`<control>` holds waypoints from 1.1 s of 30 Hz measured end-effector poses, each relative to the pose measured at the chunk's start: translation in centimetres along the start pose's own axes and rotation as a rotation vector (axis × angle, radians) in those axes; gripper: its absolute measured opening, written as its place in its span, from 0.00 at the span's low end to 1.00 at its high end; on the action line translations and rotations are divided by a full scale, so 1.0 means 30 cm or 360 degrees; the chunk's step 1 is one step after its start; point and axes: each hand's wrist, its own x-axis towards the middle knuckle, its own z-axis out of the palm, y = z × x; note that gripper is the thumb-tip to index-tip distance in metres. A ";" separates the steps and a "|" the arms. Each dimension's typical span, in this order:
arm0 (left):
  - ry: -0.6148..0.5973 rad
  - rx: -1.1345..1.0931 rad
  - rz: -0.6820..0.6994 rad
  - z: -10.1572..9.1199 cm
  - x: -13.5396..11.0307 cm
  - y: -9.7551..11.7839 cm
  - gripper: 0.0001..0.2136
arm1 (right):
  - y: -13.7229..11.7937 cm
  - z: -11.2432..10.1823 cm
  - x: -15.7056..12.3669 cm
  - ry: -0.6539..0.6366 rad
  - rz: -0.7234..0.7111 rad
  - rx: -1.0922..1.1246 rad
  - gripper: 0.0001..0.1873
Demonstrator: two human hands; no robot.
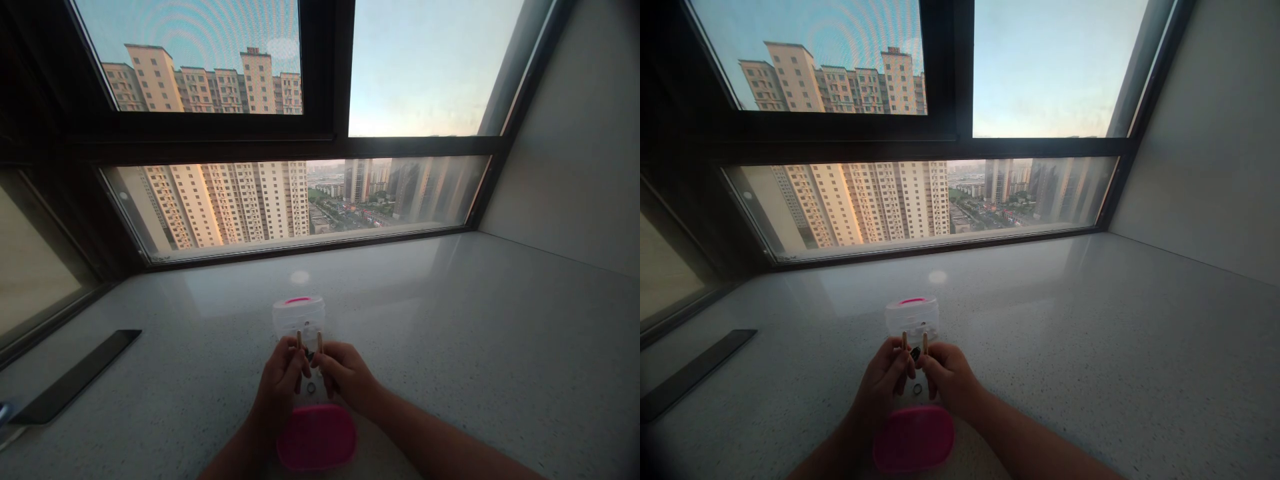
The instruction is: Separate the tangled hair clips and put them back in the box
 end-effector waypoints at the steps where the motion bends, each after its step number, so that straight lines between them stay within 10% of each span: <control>1: 0.0003 0.0003 0.0009 0.000 0.000 -0.001 0.10 | -0.003 0.000 0.001 0.0009 -0.0010 -0.0022 0.15; 33: -0.0015 0.0089 0.0035 -0.003 -0.002 0.011 0.10 | -0.013 -0.007 -0.013 0.0118 -0.0001 -0.0302 0.16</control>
